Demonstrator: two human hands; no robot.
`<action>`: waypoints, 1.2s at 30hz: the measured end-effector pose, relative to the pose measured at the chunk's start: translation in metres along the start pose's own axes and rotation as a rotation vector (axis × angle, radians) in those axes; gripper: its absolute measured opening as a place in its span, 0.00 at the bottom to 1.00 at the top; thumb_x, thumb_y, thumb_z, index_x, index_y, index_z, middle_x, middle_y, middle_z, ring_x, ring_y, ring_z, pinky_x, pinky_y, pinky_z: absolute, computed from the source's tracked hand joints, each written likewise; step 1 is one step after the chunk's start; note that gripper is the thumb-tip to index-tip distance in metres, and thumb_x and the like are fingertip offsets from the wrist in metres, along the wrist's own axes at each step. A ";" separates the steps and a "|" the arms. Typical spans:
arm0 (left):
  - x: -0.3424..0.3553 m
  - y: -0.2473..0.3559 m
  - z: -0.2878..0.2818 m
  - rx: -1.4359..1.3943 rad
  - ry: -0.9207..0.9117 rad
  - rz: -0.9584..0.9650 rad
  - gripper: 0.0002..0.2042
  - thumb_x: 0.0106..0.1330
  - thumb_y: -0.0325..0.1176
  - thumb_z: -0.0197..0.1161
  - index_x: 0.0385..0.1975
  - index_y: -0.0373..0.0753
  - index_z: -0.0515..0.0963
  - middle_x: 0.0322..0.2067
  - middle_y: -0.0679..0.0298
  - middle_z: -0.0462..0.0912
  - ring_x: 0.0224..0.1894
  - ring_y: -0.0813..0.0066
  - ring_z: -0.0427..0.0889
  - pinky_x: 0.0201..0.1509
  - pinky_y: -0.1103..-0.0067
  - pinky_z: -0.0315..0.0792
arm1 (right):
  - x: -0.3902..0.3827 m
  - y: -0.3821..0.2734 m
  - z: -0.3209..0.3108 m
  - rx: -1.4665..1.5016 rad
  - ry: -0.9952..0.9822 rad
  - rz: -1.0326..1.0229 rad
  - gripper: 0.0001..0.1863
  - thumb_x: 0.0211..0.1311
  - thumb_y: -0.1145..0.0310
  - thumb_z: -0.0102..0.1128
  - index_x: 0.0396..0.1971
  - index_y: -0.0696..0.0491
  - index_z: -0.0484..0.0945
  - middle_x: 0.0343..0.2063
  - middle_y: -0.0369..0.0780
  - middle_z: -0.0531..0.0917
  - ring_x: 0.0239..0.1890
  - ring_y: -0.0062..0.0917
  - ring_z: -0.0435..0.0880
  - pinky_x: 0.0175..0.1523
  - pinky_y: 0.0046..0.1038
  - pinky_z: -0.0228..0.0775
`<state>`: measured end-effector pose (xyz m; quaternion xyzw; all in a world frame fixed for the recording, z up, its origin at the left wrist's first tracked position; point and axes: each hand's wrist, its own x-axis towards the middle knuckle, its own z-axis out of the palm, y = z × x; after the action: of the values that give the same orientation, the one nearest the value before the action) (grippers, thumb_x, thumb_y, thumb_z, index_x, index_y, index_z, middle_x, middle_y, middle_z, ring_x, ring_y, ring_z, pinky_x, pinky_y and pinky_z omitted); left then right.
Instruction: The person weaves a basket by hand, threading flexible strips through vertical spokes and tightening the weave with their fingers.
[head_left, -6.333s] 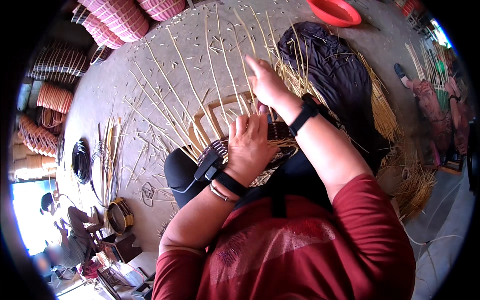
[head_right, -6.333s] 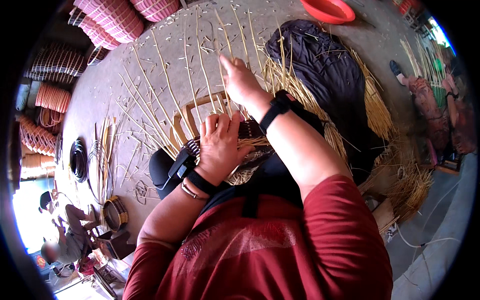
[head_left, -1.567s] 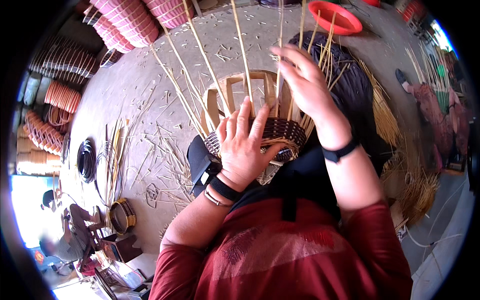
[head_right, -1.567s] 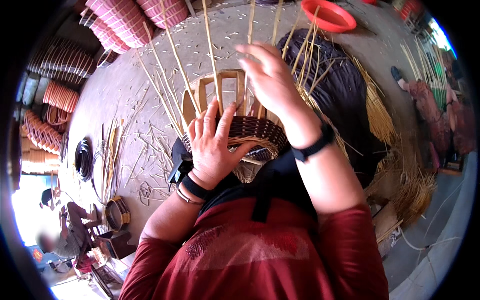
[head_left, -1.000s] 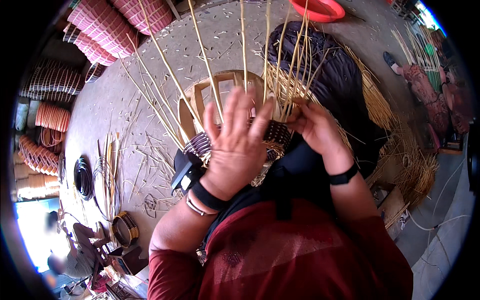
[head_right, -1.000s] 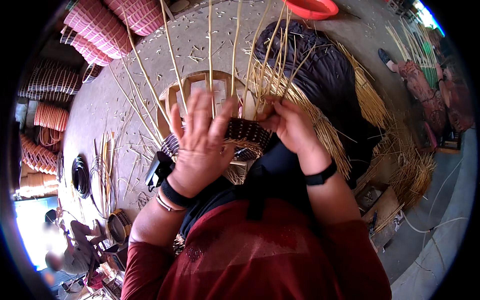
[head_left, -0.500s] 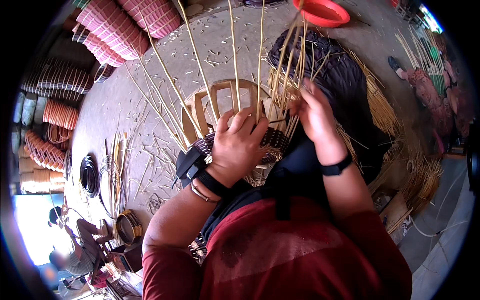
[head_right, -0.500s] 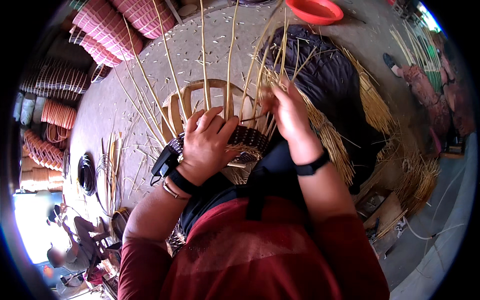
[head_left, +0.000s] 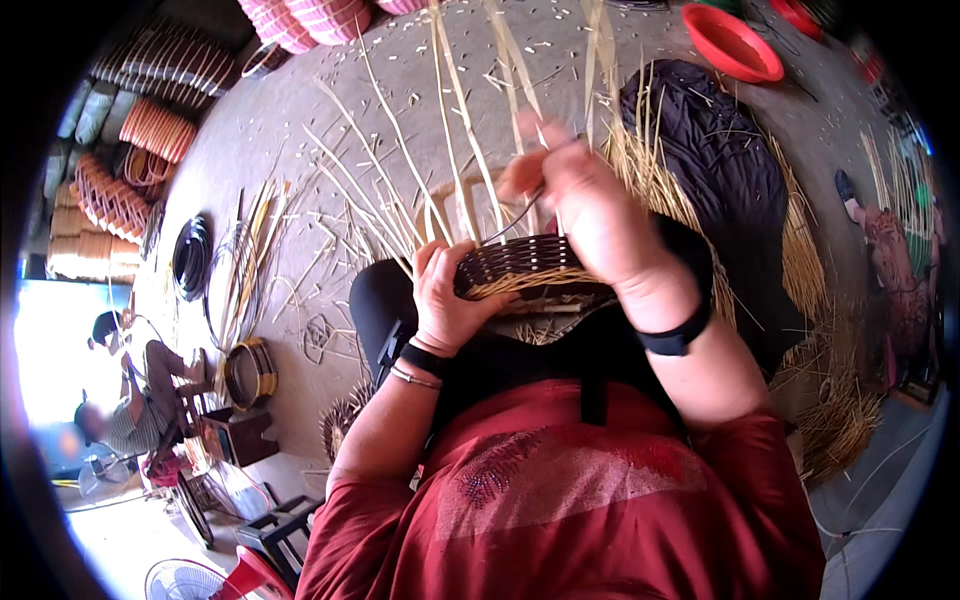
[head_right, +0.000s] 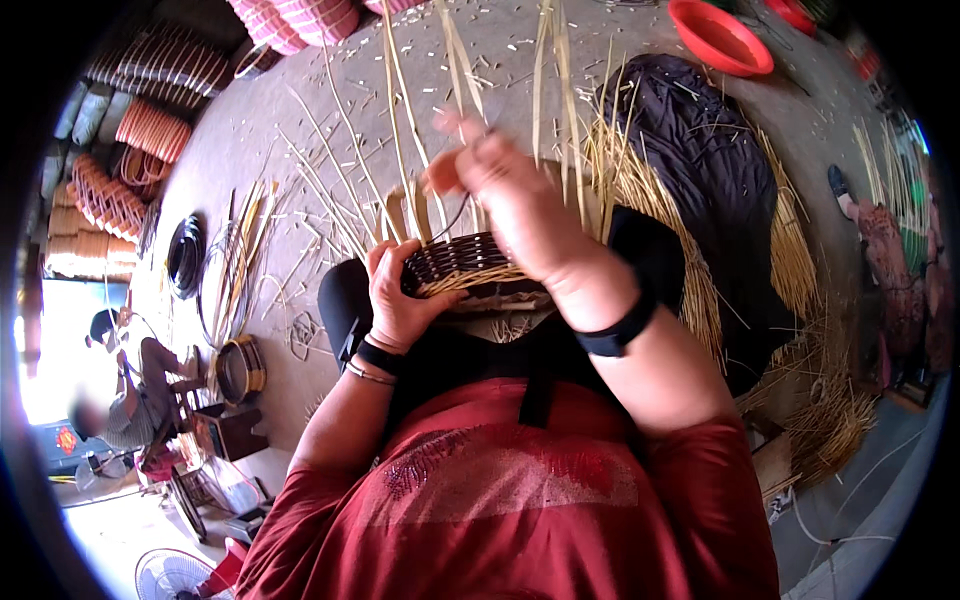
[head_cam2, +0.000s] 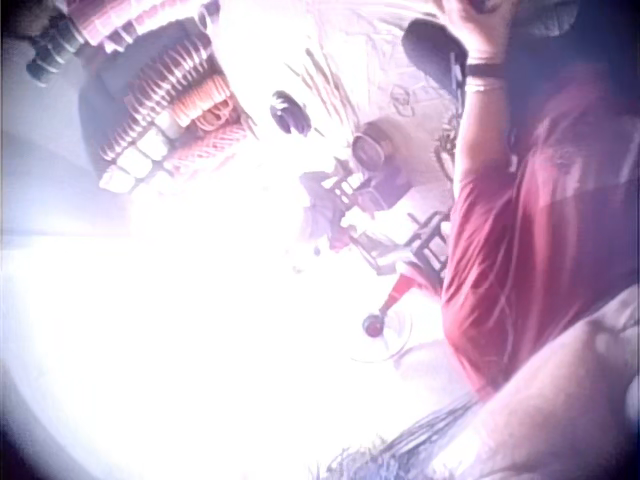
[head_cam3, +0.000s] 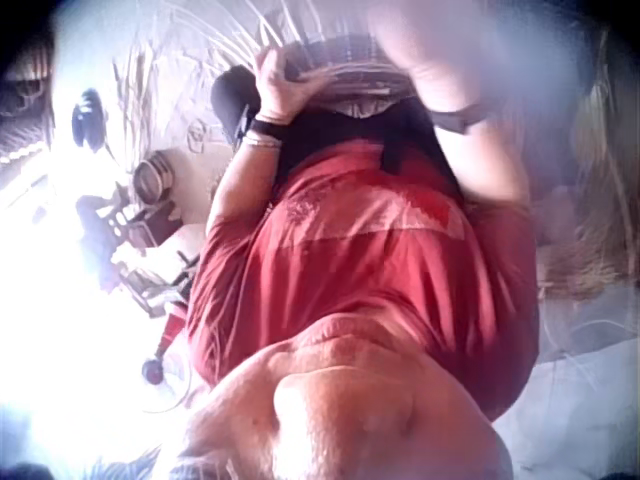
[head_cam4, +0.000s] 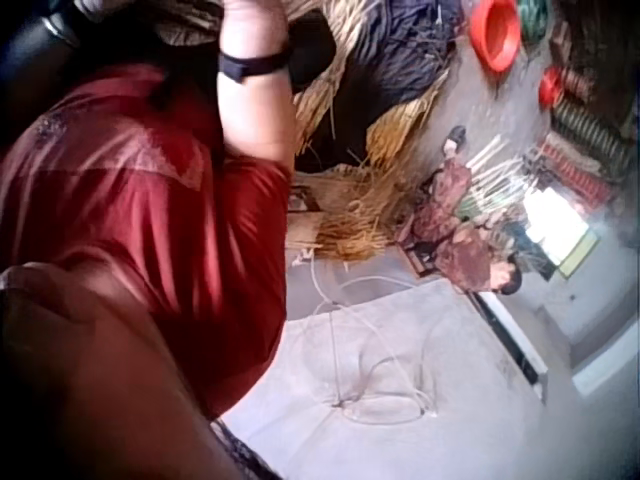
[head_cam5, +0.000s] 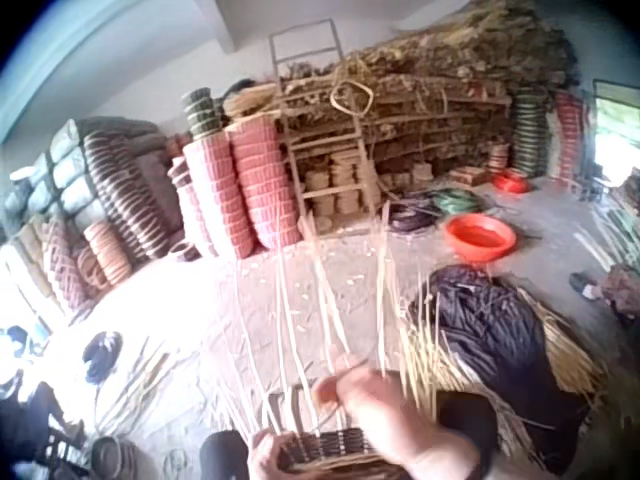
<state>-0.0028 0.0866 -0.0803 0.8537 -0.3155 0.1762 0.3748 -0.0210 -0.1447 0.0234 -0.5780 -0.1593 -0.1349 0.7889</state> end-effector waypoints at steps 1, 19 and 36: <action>0.002 0.007 -0.004 0.006 -0.005 0.009 0.36 0.32 0.42 0.86 0.47 0.41 0.80 0.38 0.62 0.81 0.49 0.56 0.76 0.60 0.64 0.70 | -0.009 0.007 0.020 -0.123 -0.027 0.034 0.22 0.82 0.63 0.41 0.68 0.54 0.69 0.38 0.36 0.82 0.38 0.19 0.79 0.53 0.24 0.71; 0.037 0.065 0.026 0.203 -0.275 0.105 0.49 0.46 0.58 0.76 0.67 0.38 0.67 0.53 0.54 0.77 0.74 0.53 0.60 0.77 0.50 0.46 | 0.044 0.003 -0.033 -0.952 0.048 0.545 0.14 0.78 0.68 0.48 0.54 0.58 0.76 0.39 0.40 0.84 0.45 0.27 0.84 0.51 0.27 0.78; 0.059 0.088 0.023 0.266 -0.311 -0.062 0.40 0.45 0.51 0.79 0.62 0.50 0.74 0.64 0.55 0.68 0.75 0.53 0.55 0.77 0.46 0.41 | -0.082 0.015 -0.087 0.342 0.466 0.339 0.19 0.78 0.69 0.47 0.63 0.58 0.71 0.35 0.36 0.78 0.37 0.23 0.79 0.53 0.36 0.78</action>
<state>-0.0174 -0.0003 -0.0172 0.9219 -0.3172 0.0709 0.2107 -0.0814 -0.2215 -0.0476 -0.4093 0.1033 -0.1018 0.9008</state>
